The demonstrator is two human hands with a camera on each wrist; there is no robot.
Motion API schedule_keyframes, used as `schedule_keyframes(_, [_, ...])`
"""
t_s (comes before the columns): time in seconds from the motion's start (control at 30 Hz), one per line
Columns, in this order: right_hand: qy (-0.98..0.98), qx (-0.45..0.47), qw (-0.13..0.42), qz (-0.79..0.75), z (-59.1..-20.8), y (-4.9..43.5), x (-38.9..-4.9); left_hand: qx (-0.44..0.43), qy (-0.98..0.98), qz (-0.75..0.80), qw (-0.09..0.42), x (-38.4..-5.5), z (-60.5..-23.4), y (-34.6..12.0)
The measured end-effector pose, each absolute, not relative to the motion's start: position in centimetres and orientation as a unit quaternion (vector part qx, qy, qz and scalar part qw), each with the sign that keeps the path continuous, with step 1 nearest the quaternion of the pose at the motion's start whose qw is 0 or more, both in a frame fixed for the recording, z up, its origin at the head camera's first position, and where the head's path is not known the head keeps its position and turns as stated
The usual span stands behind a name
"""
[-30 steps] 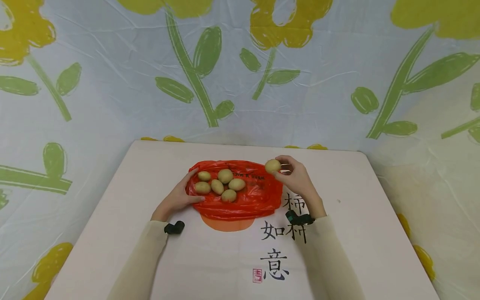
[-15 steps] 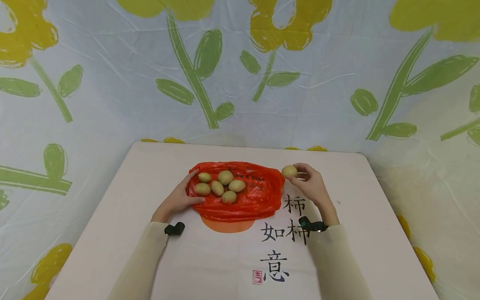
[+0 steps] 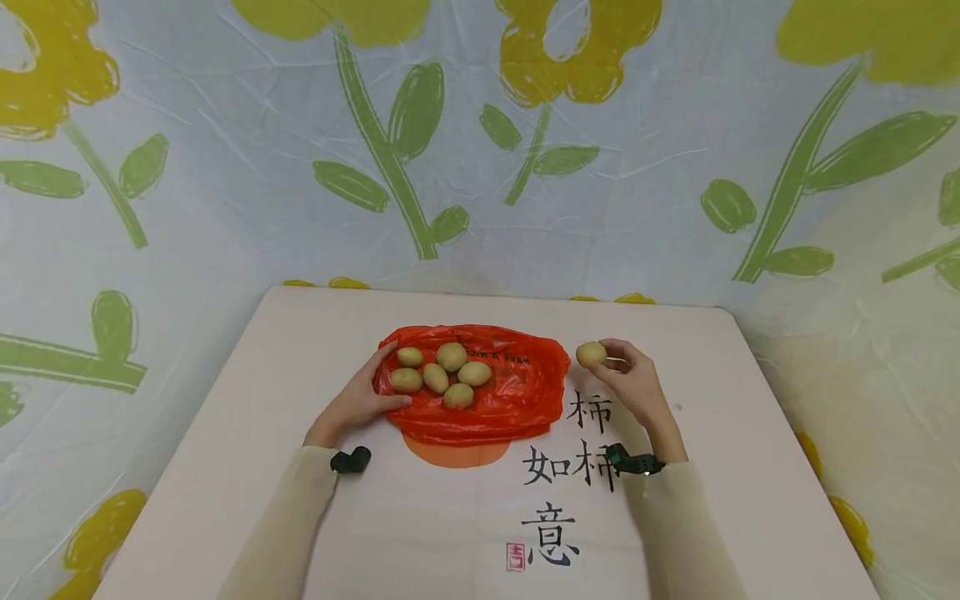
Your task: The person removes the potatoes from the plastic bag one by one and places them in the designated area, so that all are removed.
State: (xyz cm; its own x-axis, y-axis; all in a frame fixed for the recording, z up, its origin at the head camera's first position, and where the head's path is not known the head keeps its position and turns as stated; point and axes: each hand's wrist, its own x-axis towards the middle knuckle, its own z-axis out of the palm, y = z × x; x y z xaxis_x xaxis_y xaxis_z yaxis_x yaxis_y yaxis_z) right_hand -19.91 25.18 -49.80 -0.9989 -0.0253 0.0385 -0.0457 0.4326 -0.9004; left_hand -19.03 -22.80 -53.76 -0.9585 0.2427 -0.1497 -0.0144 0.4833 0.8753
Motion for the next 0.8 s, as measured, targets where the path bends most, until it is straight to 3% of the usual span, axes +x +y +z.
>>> schedule_keyframes(0.8, [-0.861, -0.015, 0.003, 0.508, -51.0, 25.8, -19.7, 0.06, 0.852, 0.504, 0.129, -19.1, -53.7, -22.7])
